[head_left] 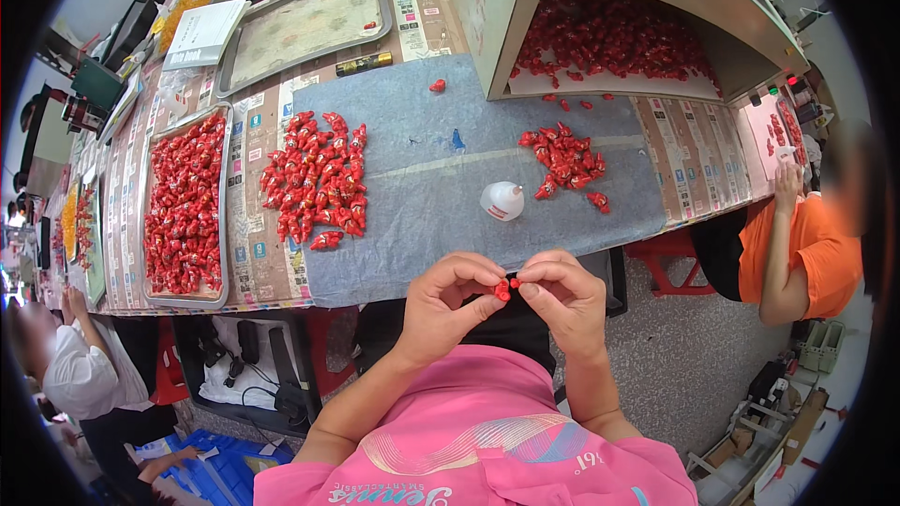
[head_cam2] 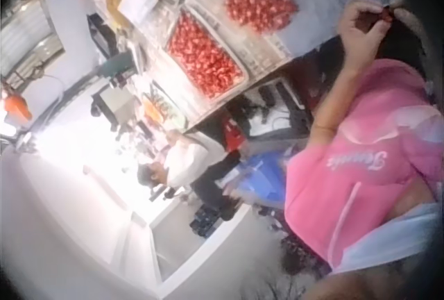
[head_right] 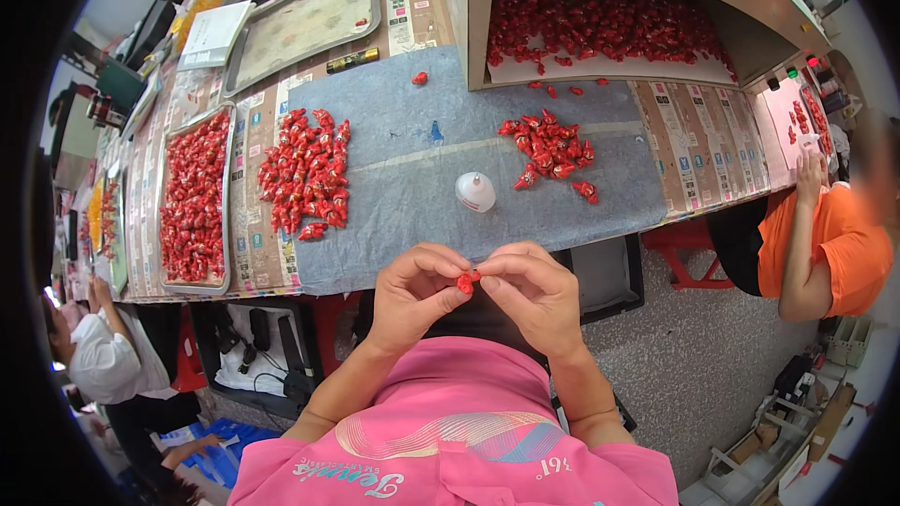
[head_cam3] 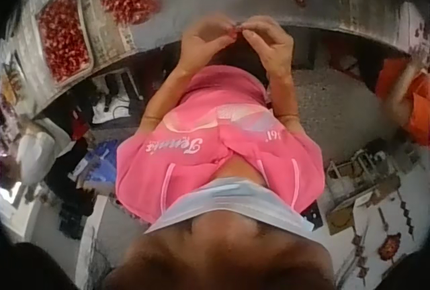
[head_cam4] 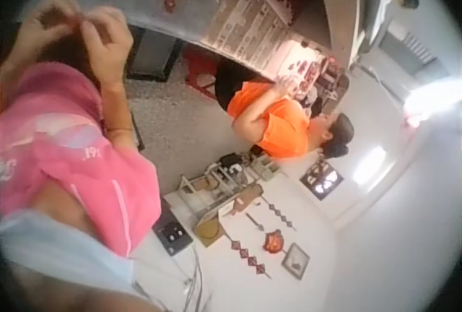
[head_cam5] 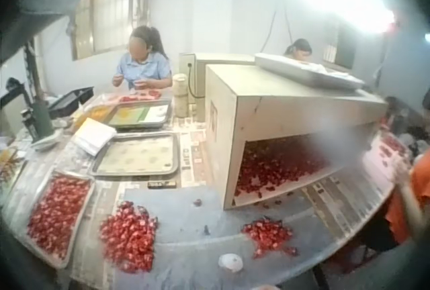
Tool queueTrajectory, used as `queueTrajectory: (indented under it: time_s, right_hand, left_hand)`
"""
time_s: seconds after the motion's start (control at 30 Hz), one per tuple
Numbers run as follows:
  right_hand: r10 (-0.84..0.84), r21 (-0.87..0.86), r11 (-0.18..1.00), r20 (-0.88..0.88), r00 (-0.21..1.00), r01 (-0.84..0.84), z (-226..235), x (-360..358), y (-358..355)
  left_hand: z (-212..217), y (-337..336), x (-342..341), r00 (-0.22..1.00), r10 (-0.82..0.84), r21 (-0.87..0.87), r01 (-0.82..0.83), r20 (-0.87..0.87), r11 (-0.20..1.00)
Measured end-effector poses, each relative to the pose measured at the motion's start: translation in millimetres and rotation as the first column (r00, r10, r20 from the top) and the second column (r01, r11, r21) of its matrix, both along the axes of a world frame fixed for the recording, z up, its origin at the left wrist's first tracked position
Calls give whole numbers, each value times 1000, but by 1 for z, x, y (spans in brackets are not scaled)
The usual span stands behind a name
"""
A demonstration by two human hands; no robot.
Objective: The person applies glue from a bottle to assemble toy figurines by hand, rearranges plastic crates on the floor, and attaches pieces to more figurines with glue.
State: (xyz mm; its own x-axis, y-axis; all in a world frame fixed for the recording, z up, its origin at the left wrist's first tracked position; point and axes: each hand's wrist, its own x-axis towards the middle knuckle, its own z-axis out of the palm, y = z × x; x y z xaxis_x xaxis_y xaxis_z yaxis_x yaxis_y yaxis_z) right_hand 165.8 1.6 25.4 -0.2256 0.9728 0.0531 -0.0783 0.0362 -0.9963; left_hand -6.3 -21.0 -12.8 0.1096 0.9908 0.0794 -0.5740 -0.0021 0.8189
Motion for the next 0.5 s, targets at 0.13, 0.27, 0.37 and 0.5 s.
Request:
queueTrajectory:
  time_s: [0.13, 0.27, 0.37, 0.5]
  right_hand:
    - [4, 50, 999, 28, 1000, -6, -2, 2, -1]
    - [-8, 153, 988, 116, 993, -10, -4, 3, -2]
    - [-28, 156, 988, 97, 995, 13, -4, 2, -4]
    - [-24, 173, 985, 117, 993, 4, -3, 3, -6]
  left_hand:
    - [0, 0, 2, 1000, 7, 13, -7, -11, 1000]
    - [2, 0, 2, 999, 6, 21, -5, -48, 1000]
    - [3, 0, 2, 997, 22, 36, -19, -75, 999]
    - [4, 0, 3, 997, 27, 31, -25, -78, 999]
